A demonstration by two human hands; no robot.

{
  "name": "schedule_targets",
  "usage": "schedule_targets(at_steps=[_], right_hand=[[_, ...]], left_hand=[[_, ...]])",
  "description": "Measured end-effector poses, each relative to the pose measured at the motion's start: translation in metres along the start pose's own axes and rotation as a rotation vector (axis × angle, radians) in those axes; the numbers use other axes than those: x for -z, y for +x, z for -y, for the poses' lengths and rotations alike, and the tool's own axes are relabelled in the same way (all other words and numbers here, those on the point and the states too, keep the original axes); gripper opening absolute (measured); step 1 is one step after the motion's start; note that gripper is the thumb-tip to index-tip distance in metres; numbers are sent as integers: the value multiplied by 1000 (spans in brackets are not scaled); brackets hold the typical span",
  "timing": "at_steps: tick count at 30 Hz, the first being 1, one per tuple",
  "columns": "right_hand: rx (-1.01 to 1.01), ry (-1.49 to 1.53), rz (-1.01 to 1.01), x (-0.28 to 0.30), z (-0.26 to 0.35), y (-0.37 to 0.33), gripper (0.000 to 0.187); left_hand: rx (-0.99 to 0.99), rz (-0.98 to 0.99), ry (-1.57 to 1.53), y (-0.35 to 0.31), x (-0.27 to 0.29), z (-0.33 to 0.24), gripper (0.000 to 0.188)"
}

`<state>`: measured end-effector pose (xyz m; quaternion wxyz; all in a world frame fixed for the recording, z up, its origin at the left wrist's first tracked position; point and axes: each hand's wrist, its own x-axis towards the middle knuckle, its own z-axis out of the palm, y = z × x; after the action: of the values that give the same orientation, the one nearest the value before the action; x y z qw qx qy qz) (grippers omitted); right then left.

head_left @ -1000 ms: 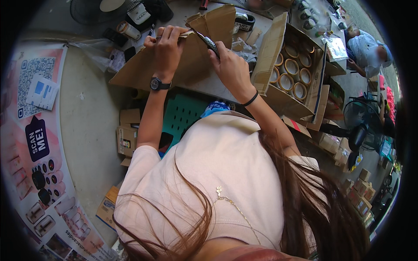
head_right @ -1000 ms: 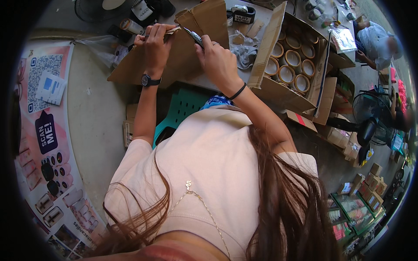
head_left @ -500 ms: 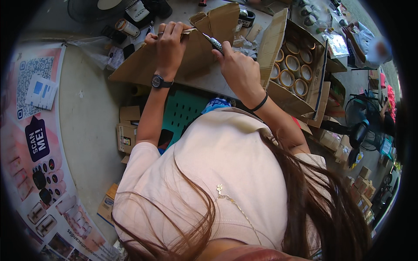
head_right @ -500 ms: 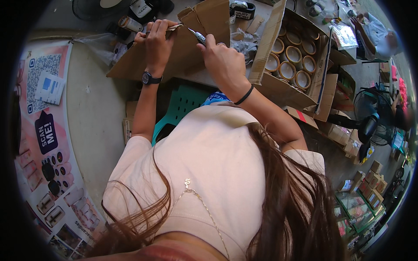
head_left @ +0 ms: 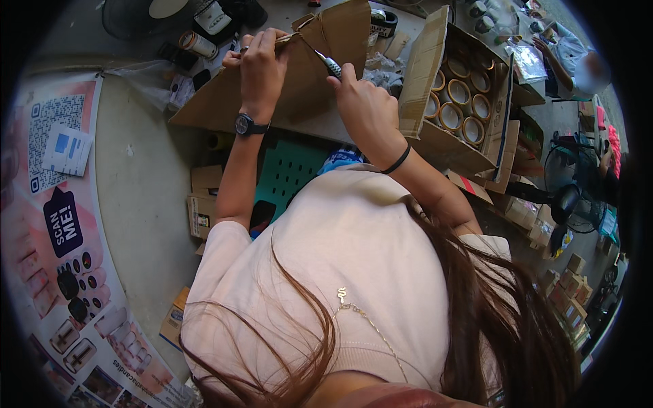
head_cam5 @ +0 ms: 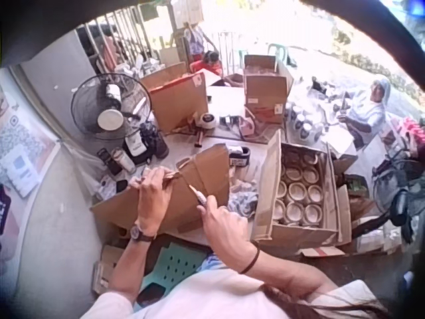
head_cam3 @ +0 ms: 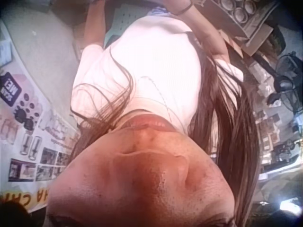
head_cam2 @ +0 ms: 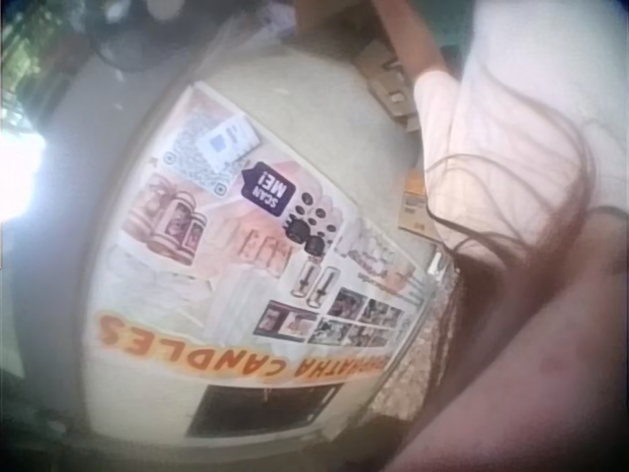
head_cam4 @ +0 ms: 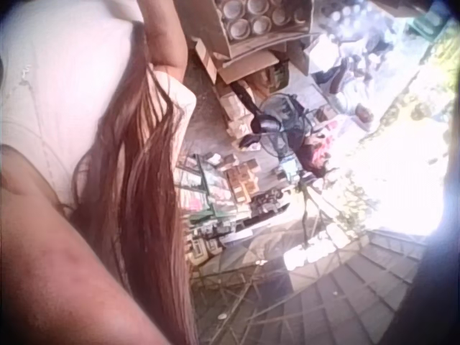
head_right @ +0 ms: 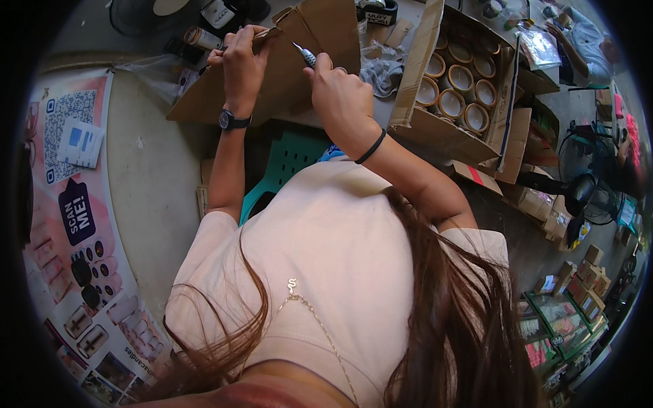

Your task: The person folds and cuts a piece of cardboard using a utility knife, then inserts the cut piece as a divider into a box containing round containers. The person repeats this process to create multiple dividers within the box.

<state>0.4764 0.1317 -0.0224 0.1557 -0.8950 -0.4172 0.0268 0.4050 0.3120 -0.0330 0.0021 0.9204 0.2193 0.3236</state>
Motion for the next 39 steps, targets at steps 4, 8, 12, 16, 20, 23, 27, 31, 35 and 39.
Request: schedule_targets(at_steps=[4,8,12,16,20,23,27,31,35,39], right_hand=[[-14,20,8,-4,4,3,33],[-37,55,-20,-26,10,17,32],[-49,79,-22,-35,16,24,32],[-21,183,-46,-43,15,33,35],[4,196,10,-31,12,35,36],[-15,161,72,-15,10,23,35],[-22,138,80,-14,9,19,33],[41,203,18,-33,7,28,37],[18,194,37,-34,9,33,35],[31,151,72,-37,5,41,31]], left_hand=[[7,10,-108,2,-5,9,14],[-17,-39,-53,4,-13,16,15],[9,-46,-33,7,-13,15,15],[17,-58,-17,9,-16,16,16],[59,-125,-2,7,-26,22,13],[56,-107,20,12,-20,17,11],[95,-10,-34,15,-2,7,11],[88,13,-45,11,5,2,12],[75,-42,-29,9,2,1,12],[53,-35,42,3,-4,-7,16]])
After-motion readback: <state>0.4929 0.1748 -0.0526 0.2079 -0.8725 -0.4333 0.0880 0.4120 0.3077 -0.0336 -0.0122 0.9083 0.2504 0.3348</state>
